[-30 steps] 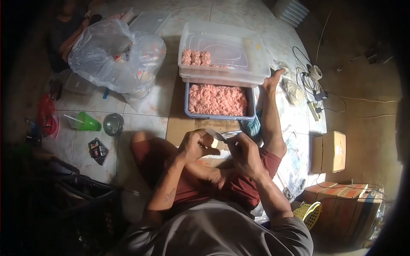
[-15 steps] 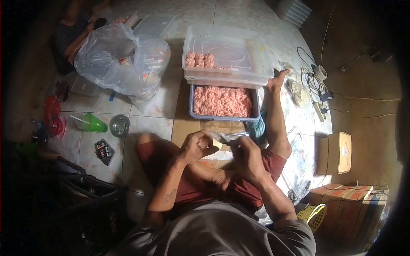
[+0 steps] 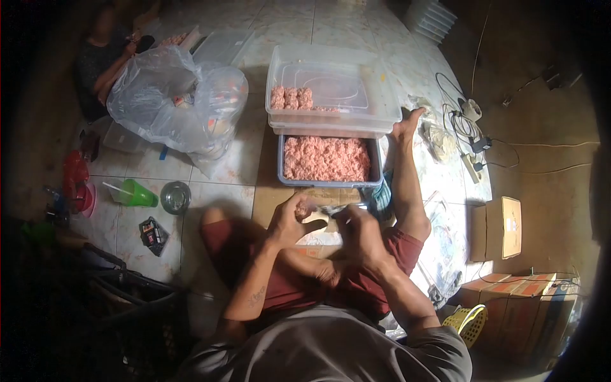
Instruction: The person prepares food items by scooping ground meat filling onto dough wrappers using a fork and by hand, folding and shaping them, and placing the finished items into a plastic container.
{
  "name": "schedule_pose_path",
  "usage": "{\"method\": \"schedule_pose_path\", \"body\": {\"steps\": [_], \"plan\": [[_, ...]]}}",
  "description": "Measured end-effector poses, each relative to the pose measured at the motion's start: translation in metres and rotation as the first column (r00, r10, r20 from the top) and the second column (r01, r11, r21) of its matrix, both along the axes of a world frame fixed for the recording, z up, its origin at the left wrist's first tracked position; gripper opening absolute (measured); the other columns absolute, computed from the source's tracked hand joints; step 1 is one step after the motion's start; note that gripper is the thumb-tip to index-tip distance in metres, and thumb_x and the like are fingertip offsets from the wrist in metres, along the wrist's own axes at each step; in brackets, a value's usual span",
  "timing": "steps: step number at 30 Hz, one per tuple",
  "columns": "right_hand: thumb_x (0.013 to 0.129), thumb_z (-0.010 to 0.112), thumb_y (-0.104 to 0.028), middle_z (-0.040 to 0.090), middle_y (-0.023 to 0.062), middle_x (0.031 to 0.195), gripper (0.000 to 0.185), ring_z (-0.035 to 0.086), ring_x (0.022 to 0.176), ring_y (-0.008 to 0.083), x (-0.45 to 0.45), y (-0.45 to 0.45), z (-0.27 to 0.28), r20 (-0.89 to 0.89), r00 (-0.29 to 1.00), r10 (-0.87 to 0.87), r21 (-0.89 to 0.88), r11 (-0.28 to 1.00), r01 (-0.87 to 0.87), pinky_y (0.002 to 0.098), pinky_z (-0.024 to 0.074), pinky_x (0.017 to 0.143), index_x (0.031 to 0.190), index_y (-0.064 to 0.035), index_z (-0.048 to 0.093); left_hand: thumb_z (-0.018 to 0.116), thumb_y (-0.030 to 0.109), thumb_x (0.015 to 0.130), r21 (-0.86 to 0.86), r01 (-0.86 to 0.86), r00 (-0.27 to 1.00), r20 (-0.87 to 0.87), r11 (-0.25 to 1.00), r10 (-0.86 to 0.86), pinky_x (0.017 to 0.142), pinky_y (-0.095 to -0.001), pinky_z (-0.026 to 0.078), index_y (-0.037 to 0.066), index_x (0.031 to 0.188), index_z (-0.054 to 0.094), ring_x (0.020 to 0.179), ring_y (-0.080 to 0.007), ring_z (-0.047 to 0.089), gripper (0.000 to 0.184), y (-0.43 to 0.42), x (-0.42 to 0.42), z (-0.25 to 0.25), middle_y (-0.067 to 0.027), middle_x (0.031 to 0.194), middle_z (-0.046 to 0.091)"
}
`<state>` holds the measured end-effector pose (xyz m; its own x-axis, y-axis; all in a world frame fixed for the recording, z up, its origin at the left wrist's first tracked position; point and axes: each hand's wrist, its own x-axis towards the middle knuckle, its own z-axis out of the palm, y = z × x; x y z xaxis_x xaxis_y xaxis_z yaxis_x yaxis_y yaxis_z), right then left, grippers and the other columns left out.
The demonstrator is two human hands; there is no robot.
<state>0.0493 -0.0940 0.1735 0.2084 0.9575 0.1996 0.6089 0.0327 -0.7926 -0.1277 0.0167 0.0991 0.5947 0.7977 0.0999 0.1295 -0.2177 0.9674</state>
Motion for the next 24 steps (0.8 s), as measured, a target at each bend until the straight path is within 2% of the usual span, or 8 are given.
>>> {"method": "schedule_pose_path", "body": {"steps": [3,6,9,13,16,19,22,24], "plan": [[0.090,0.062,0.000,0.064,0.0242,0.090,0.007,0.063,0.087,0.0439,0.035,0.027,0.011,0.112,0.973,-0.200,0.060,0.979,0.194,0.0469,0.0509,0.076,0.096,0.0027,0.064,0.087,0.022,0.082,-0.249,0.144,0.982,0.158,0.958,-0.107,0.072,-0.0274,0.054,0.003,0.102,0.063,0.080,-0.0109,0.062,0.036,0.005,-0.012,-0.007,-0.0038,0.092,0.067],[0.092,0.063,-0.007,0.066,0.0244,0.097,0.013,0.063,0.091,0.0447,0.066,0.055,-0.010,0.338,0.926,-0.169,0.024,0.985,0.171,0.0493,0.0515,0.083,0.100,0.0028,0.066,0.081,0.027,0.089,-0.148,0.087,0.992,0.100,0.985,-0.072,0.074,-0.0276,0.055,0.002,0.105,0.064,0.083,-0.0110,0.062,0.034,0.004,0.001,-0.013,-0.0055,0.095,0.066],[0.094,0.061,-0.014,0.066,0.0279,0.111,0.024,0.059,0.108,0.0446,0.042,0.074,-0.003,0.291,0.957,0.013,-0.043,0.999,-0.001,0.0541,0.0476,0.094,0.108,0.0041,0.066,0.072,0.032,0.096,-0.516,0.098,0.960,0.275,0.851,0.056,0.077,-0.0271,0.056,-0.001,0.114,0.063,0.087,-0.0111,0.062,0.039,0.002,0.005,0.017,-0.0067,0.098,0.066],[0.086,0.069,-0.012,0.065,0.0193,0.119,0.024,0.062,0.107,0.0335,0.015,0.100,0.004,0.387,0.822,0.417,-0.087,0.904,-0.418,0.0417,0.0536,0.088,0.107,-0.0038,0.073,0.065,0.030,0.100,-0.217,0.005,0.911,0.404,0.976,0.085,0.090,-0.0305,0.053,-0.006,0.130,0.056,0.101,-0.0163,0.066,0.047,0.013,0.013,0.047,-0.0119,0.108,0.069],[0.083,0.065,-0.009,0.067,0.0181,0.106,0.013,0.062,0.100,0.0355,0.033,0.145,0.029,0.451,0.818,0.358,-0.033,0.922,-0.386,0.0435,0.0532,0.084,0.093,-0.0025,0.069,0.064,0.023,0.101,-0.423,-0.113,0.773,0.532,0.899,0.347,0.088,-0.0287,0.052,-0.004,0.133,0.055,0.100,-0.0156,0.067,0.043,0.018,0.000,0.042,-0.0090,0.098,0.070],[0.082,0.062,-0.007,0.068,0.0188,0.093,0.009,0.062,0.091,0.0379,0.061,0.202,0.065,0.362,0.911,0.197,0.172,0.947,-0.273,0.0445,0.0526,0.080,0.084,-0.0002,0.067,0.057,0.016,0.104,-0.430,-0.117,0.944,0.233,0.895,0.235,0.078,-0.0260,0.051,-0.001,0.123,0.057,0.086,-0.0119,0.064,0.025,0.036,-0.041,-0.025,-0.0061,0.092,0.067],[0.085,0.061,-0.009,0.070,0.0195,0.090,0.012,0.065,0.086,0.0378,0.097,0.273,0.052,0.423,0.899,0.112,0.092,0.982,-0.166,0.0443,0.0534,0.077,0.085,0.0001,0.068,0.054,0.014,0.105,-0.299,-0.270,0.925,0.184,0.915,0.333,0.074,-0.0256,0.052,0.000,0.115,0.059,0.081,-0.0096,0.063,0.018,0.032,-0.031,-0.075,-0.0047,0.090,0.067],[0.089,0.059,-0.012,0.072,0.0203,0.087,0.015,0.068,0.084,0.0390,0.108,0.307,0.033,0.375,0.924,0.074,-0.121,0.992,-0.030,0.0442,0.0546,0.076,0.088,-0.0006,0.070,0.059,0.019,0.102,-0.468,-0.156,0.941,0.198,0.870,0.275,0.073,-0.0252,0.051,0.002,0.115,0.060,0.079,-0.0095,0.062,0.021,0.038,-0.032,-0.085,-0.0039,0.089,0.068]]}}
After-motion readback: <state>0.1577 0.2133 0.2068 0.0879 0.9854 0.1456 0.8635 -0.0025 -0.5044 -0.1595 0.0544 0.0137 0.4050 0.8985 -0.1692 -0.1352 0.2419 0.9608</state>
